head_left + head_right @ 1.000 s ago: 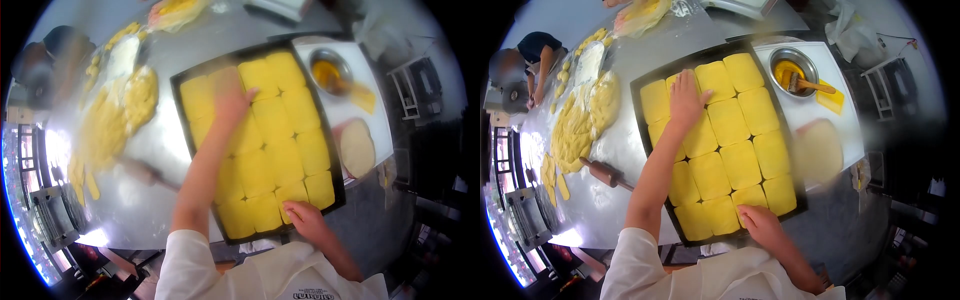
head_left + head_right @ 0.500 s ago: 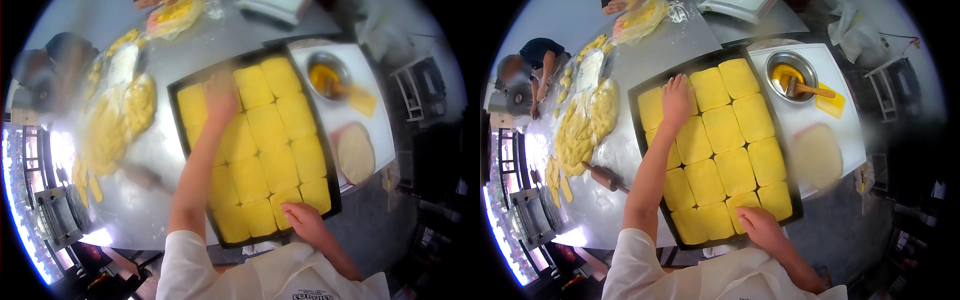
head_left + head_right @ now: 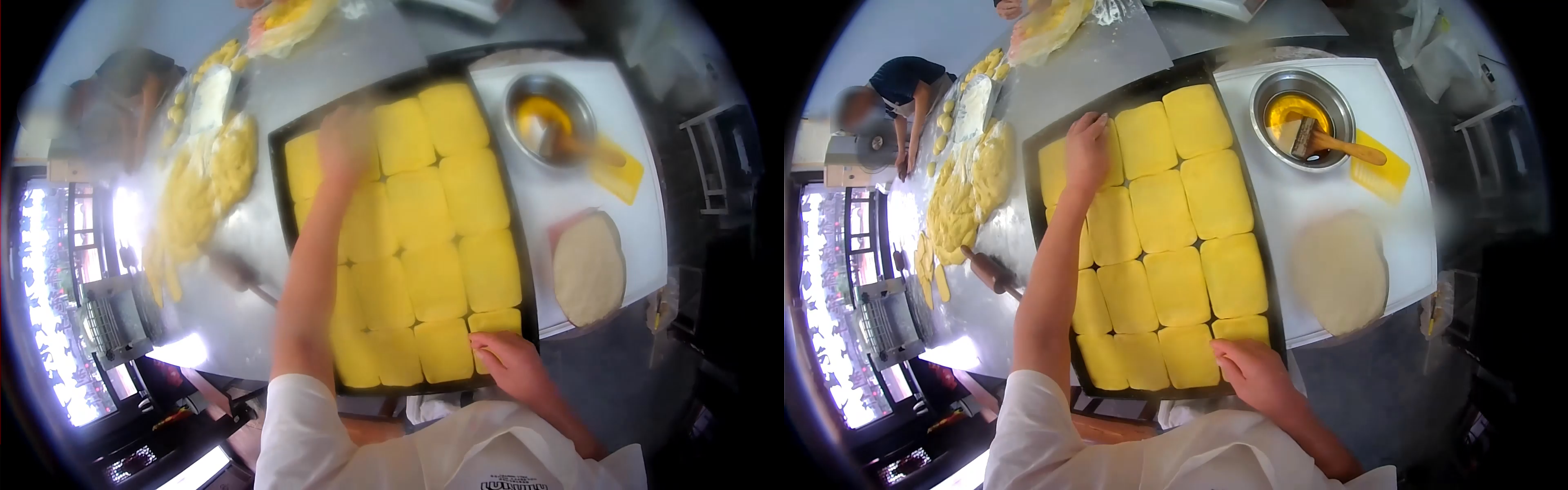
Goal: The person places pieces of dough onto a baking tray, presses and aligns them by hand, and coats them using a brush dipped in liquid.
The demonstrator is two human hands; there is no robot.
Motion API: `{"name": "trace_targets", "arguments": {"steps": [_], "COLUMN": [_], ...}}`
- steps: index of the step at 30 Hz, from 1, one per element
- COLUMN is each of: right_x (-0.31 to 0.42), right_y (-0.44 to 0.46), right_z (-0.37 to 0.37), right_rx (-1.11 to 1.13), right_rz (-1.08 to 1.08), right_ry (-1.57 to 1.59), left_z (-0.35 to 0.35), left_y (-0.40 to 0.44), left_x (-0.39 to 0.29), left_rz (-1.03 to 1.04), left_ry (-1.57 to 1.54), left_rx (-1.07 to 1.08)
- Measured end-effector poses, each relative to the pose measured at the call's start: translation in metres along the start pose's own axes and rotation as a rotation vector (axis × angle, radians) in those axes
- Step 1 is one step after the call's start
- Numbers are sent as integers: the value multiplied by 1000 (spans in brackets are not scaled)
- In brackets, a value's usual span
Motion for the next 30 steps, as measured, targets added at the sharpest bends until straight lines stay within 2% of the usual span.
{"name": "trace_targets", "arguments": {"steps": [2, 7, 10, 13, 16, 19, 21, 27, 30], "right_x": [-12, -14, -14, -24, -26, -28, -34, -45, -52], "right_y": [-3, -8, -12, -18, -23, -27, -30, -37, -45], "right_z": [-9, -26, -34, -39, -46, -53, -56, -56, -54], "right_rx": [-15, 106, 148, 165, 185, 161, 158, 158, 95], "right_rz": [-33, -94, -134, -140, -152, -170, -143, -23, -118], "right_ry": [4, 46, 78, 138, 147, 131, 161, 247, 97], "left_z": [3, 5, 10, 25, 8, 1, 8, 36, 31], "left_y": [1, -4, -21, -36, -18, -41, -71, -195, -233], "left_x": [-3, -6, -11, -10, -51, -45, -94, -261, -300], "left_rz": [39, 78, -60, 7, -158, -37, -149, -120, -116], "left_ry": [51, 140, 122, 140, 173, 93, -74, -411, -534], "left_rx": [29, 65, 75, 53, 294, -132, -82, 86, 112]}}
Point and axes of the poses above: each hand's wrist, its own y-axis towards the middle knuckle, its own z-axis out of the palm, x = y × z, the point moved 7 cm from there along y, towards the middle knuckle, and after that the axes turned 14 degrees about -y, right-handed, at the moved point
